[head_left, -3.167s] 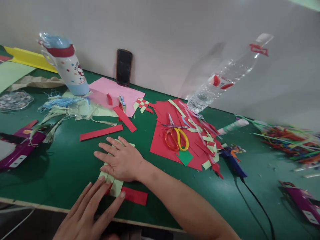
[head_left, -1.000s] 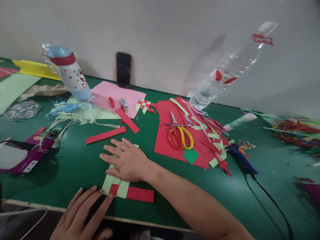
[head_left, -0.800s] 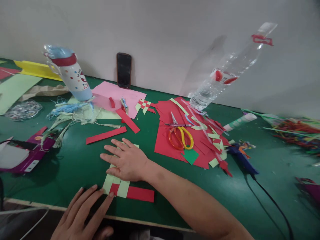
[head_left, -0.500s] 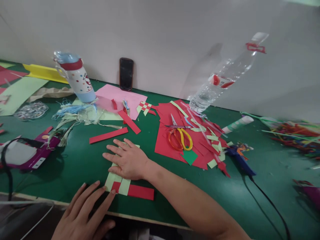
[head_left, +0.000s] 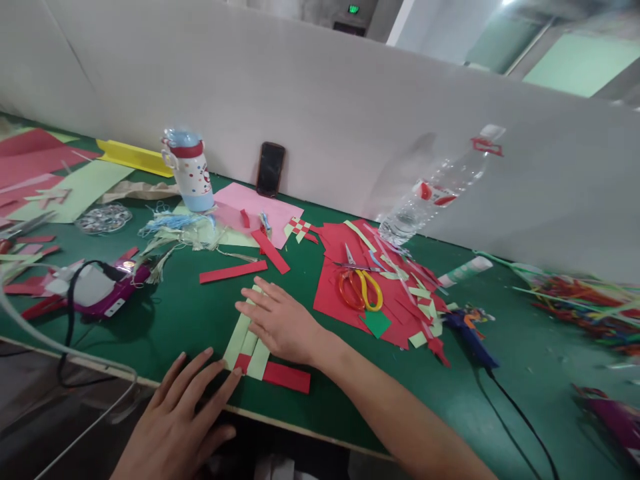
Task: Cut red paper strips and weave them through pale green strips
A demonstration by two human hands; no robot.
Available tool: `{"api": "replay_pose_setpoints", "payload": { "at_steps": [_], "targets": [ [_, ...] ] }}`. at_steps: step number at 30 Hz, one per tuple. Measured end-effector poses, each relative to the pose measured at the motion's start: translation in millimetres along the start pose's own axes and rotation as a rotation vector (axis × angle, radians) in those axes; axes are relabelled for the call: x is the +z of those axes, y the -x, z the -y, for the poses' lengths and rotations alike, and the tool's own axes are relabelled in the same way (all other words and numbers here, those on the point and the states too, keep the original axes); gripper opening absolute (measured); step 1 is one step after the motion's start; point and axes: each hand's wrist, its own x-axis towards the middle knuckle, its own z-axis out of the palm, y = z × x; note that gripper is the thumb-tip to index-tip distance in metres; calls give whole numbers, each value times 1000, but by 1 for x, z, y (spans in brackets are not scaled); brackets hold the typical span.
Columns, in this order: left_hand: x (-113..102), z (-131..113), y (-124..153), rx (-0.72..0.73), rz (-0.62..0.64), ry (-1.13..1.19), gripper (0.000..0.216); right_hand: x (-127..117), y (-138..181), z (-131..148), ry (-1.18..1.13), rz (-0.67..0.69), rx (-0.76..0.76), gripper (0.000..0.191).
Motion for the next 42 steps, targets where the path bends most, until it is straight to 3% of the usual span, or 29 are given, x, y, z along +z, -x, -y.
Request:
{"api": "replay_pose_setpoints", "payload": {
  "at_steps": [2,7,10,14,27,42],
  "targets": [
    [2,-3,1,-17,-10,34,51,-1,17,5,-8,5,-13,41],
    [9,-15,3,-214,-95,245,54,6,62,30,-21,22,26,41],
    [11,-19,3,-241,-95,287,55,12,75,45,-14,56,70,42],
    [8,-19,3,-243,-94,280,54,20,80,56,-4,40,80,43],
    [3,-18,2,-235,-124,281,48,43,101,48,-42,-370,133,29],
    [6,-20,4,-254,-103,312,50,45,101,49,-84,-407,173,24]
  ]
}}
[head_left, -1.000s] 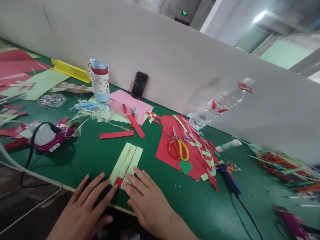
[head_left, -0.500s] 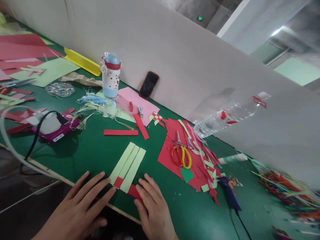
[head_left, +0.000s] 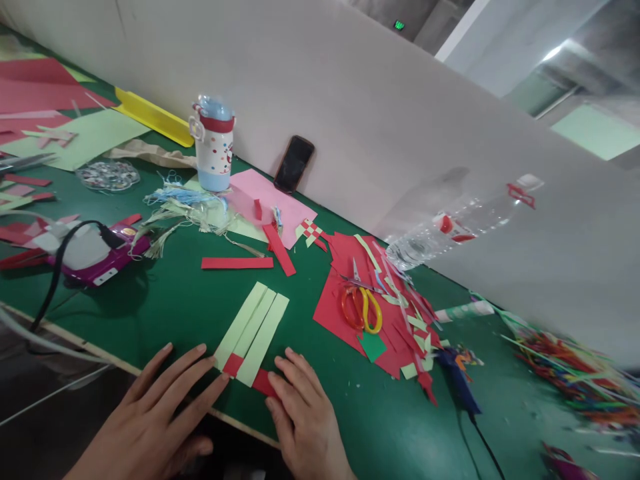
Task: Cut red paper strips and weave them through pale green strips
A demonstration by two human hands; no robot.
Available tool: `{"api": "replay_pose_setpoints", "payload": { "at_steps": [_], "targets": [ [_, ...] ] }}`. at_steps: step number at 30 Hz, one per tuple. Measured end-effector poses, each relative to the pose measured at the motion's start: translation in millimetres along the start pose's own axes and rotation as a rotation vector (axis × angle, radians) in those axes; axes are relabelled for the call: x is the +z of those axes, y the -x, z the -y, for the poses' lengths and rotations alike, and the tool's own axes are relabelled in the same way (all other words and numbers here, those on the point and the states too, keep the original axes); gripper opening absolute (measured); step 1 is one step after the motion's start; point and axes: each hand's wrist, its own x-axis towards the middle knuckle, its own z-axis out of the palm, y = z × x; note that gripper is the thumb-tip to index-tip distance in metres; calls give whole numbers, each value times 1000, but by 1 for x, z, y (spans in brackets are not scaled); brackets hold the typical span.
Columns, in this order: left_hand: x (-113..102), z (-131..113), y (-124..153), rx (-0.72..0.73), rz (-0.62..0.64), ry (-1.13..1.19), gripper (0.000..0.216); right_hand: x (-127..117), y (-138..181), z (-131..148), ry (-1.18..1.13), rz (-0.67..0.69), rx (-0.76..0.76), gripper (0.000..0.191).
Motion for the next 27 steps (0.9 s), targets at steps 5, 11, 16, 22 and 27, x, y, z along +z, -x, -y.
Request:
{"api": "replay_pose_setpoints", "payload": {
  "at_steps": [5,11,16,22,27],
  "targets": [
    [-3,8,-1,107,46,-118,49,0,0,0,-8,0,5,24],
    [-7,14,-2,201,83,-240,53,0,-1,0,0,2,9,23],
    [-9,11,-5,205,77,-235,51,-6,-6,3,50,29,-1,25],
    [-3,2,-6,80,25,-126,41,-11,-16,10,65,101,-25,31],
    [3,-4,-1,5,-2,-41,43,-5,-17,10,60,169,-44,38]
  ]
}}
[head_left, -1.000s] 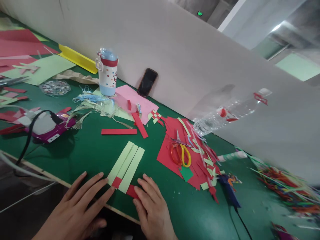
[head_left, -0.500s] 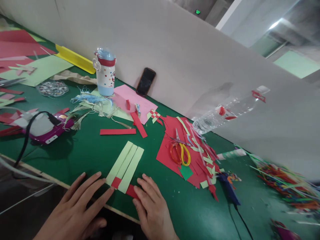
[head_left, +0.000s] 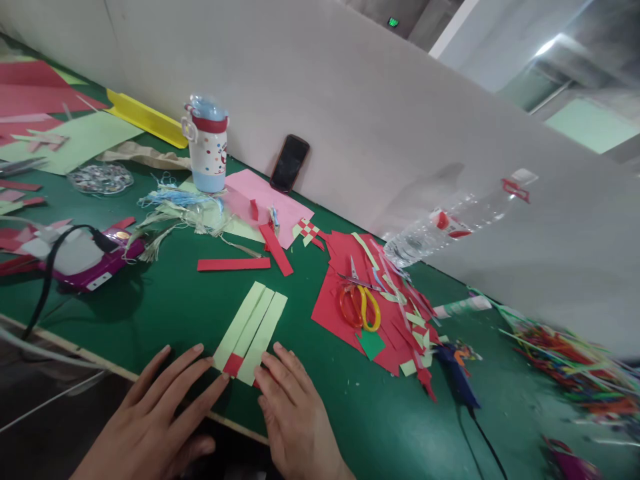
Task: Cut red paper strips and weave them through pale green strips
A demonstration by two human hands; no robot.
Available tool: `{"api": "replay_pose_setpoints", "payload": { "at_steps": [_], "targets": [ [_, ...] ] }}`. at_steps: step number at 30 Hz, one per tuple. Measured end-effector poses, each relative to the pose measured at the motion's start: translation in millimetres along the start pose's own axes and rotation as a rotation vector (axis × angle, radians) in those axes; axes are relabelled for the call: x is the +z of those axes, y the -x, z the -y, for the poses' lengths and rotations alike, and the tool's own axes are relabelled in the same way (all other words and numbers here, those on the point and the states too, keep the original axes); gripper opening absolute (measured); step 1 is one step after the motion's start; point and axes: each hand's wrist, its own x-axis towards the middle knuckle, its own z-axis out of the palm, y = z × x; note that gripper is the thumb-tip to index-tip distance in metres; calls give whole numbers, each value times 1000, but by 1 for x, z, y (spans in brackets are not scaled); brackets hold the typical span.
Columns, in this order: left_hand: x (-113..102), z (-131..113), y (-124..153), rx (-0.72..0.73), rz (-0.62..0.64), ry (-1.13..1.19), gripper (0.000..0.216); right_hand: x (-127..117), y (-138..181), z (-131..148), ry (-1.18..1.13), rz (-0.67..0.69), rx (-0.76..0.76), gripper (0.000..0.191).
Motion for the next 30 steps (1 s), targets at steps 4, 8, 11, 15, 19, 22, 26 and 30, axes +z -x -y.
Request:
{"api": "replay_pose_setpoints", "payload": {
  "at_steps": [4,8,11,15,19,22,26,30],
  "targets": [
    [0,4,1,-19,-7,31,46,4,1,-2,-3,-12,-10,38],
    [-8,13,-7,148,44,-88,49,4,2,-2,-8,-5,0,36],
    [-12,12,-21,271,31,-128,52,3,1,-2,-20,-5,11,34],
    [-7,4,-33,326,30,-113,42,1,2,0,-13,-3,21,35],
    [4,2,-30,323,60,-130,47,1,3,0,-28,-12,39,35],
    [6,5,-27,338,71,-159,47,3,4,0,-70,-40,70,32],
    [4,6,-28,353,89,-175,51,5,5,-1,-94,-119,111,32],
    [3,5,-30,351,69,-153,49,5,5,0,-66,-115,117,33]
  ]
}}
